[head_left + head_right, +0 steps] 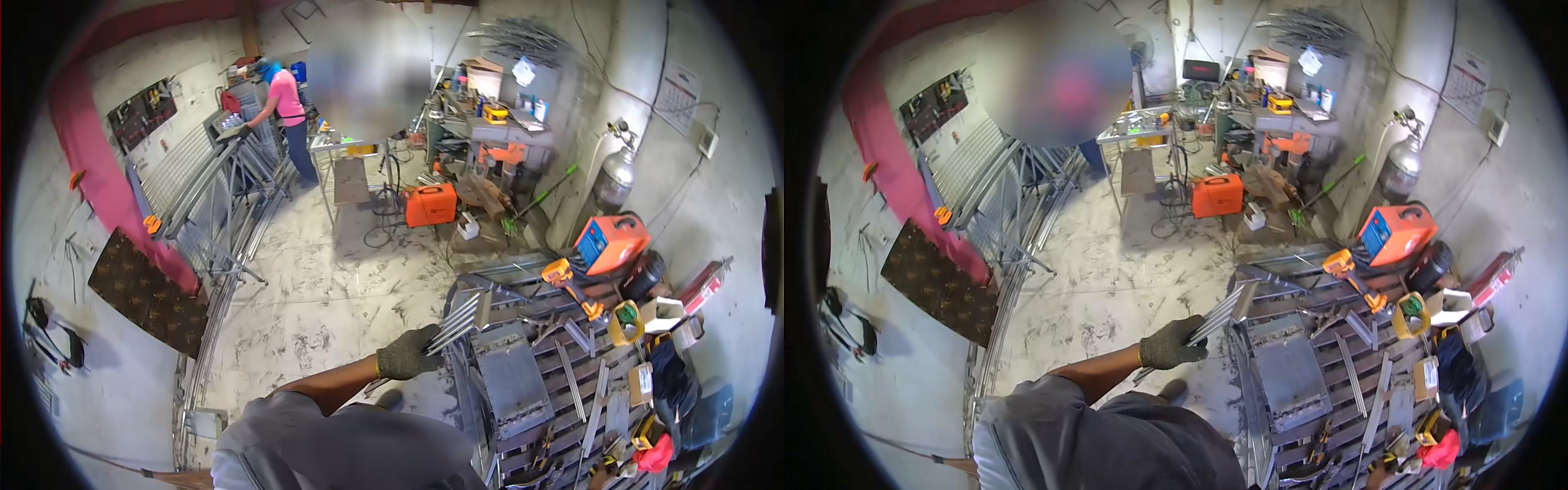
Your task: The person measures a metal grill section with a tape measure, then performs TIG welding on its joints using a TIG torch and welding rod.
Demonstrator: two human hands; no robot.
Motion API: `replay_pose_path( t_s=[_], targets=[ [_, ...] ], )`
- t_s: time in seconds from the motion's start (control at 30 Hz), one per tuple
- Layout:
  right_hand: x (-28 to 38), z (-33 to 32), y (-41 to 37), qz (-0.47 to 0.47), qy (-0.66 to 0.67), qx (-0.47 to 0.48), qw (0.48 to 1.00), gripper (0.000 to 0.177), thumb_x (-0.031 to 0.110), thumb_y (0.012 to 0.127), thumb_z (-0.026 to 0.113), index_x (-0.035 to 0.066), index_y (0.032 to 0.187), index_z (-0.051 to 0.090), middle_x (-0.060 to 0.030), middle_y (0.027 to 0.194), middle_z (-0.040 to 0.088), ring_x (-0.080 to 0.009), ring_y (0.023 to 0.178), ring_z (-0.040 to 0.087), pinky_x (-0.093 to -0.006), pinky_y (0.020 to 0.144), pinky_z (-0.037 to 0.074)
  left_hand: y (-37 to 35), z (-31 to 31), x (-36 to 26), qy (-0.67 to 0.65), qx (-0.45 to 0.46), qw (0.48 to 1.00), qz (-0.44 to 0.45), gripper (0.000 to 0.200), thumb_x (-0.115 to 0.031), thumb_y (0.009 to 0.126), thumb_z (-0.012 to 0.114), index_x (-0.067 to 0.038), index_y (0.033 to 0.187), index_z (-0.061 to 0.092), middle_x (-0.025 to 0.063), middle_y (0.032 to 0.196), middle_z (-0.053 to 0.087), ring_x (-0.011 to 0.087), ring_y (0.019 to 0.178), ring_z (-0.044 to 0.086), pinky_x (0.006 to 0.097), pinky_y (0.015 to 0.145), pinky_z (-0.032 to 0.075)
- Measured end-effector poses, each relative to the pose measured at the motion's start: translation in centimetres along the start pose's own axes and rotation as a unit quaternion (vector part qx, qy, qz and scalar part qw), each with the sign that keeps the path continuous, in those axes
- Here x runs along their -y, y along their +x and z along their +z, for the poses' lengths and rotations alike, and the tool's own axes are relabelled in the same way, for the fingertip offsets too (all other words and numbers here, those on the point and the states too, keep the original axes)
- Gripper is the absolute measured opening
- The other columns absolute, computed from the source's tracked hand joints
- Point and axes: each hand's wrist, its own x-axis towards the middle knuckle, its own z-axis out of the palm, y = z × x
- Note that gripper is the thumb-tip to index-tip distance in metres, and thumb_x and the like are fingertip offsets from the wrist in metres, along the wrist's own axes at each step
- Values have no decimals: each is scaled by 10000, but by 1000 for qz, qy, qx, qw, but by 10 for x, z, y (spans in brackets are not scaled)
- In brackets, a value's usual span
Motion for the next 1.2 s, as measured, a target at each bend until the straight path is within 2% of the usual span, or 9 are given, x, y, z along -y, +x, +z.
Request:
replay_pose_path(
  t_s=[0.17, 0.27, 0.3, 0.33, 0.4, 0.53, 0.9, 1.07, 1.2],
  targets=[
    [126, 149, -163, 98, 446, 149, 877, 383, 327, 870, 720, 54, 1137, 747, -156, 990, 768, -315, 878, 745, -466, 789, 628, -40, -29, 31, -18, -12, 1000, 7, 387, -286, 949, 808, -40, 1159, 597, 117, 907, 691, 228, 834, 659, 424, 787, 537],
    [87, 244, -253, 188, 407, 242, 861, 450, 374, 978, 628, 27, 1234, 756, -136, 1052, 793, -327, 955, 772, -519, 900, 646, -67, -44, 51, 7, 10, 1000, 19, 374, -293, 962, 790, -52, 1170, 594, 150, 918, 708, 279, 851, 700, 451, 795, 549],
    [80, 277, -288, 116, 309, 421, 845, 447, 374, 971, 668, 34, 1249, 752, -126, 1065, 791, -306, 955, 768, -483, 855, 638, -77, -50, 62, 6, 24, 999, 26, 372, -295, 966, 785, -54, 1173, 592, 163, 923, 712, 296, 858, 710, 459, 799, 553],
    [137, 317, -372, 202, 292, 394, 848, 508, 446, 961, 674, 0, 1199, 726, -137, 1027, 759, -275, 865, 724, -393, 779, 587, -88, -56, 74, 5, 38, 999, 34, 370, -297, 969, 779, -57, 1177, 590, 175, 928, 717, 313, 865, 720, 467, 804, 557],
    [141, 373, -431, 92, 110, 600, 787, 527, 351, 890, 825, -19, 1243, 696, -114, 1022, 753, -198, 858, 711, -331, 757, 561, -114, -71, 97, -18, 48, 992, 115, 398, -296, 970, 779, -35, 1196, 581, 193, 973, 733, 334, 913, 736, 473, 831, 569],
    [178, 461, -578, 67, 71, 589, 802, 406, 35, 872, 864, -30, 1204, 638, -88, 1007, 759, -146, 861, 727, -306, 736, 597, -171, -125, 145, 28, 140, 988, 49, 502, -324, 940, 804, 11, 1246, 587, 225, 1061, 746, 369, 976, 739, 482, 867, 574],
    [252, 515, -763, -16, -212, 508, 835, 508, 219, 835, 963, -28, 1122, 623, -107, 888, 740, -176, 779, 727, -349, 689, 600, -285, -253, 240, -14, 154, 988, 24, 593, -339, 927, 834, 41, 1293, 563, 257, 1152, 738, 388, 1057, 738, 476, 914, 571],
    [208, 521, -767, 4, -37, 549, 835, 495, 55, 826, 886, 7, 1233, 608, -99, 1003, 710, -171, 937, 681, -335, 801, 556, -302, -276, 251, -112, 74, 989, 63, 373, -202, 954, 788, -26, 1221, 596, 125, 1059, 722, 229, 974, 703, 405, 880, 559],
    [299, 478, -762, 59, 152, 580, 798, 680, 34, 690, 794, 8, 1345, 612, -114, 1016, 694, -211, 965, 669, -340, 839, 537, -320, -336, 211, -405, 8, 914, 12, 325, -32, 917, 792, -82, 1169, 593, 22, 1058, 636, 137, 971, 610, 317, 868, 526]
  ],
)
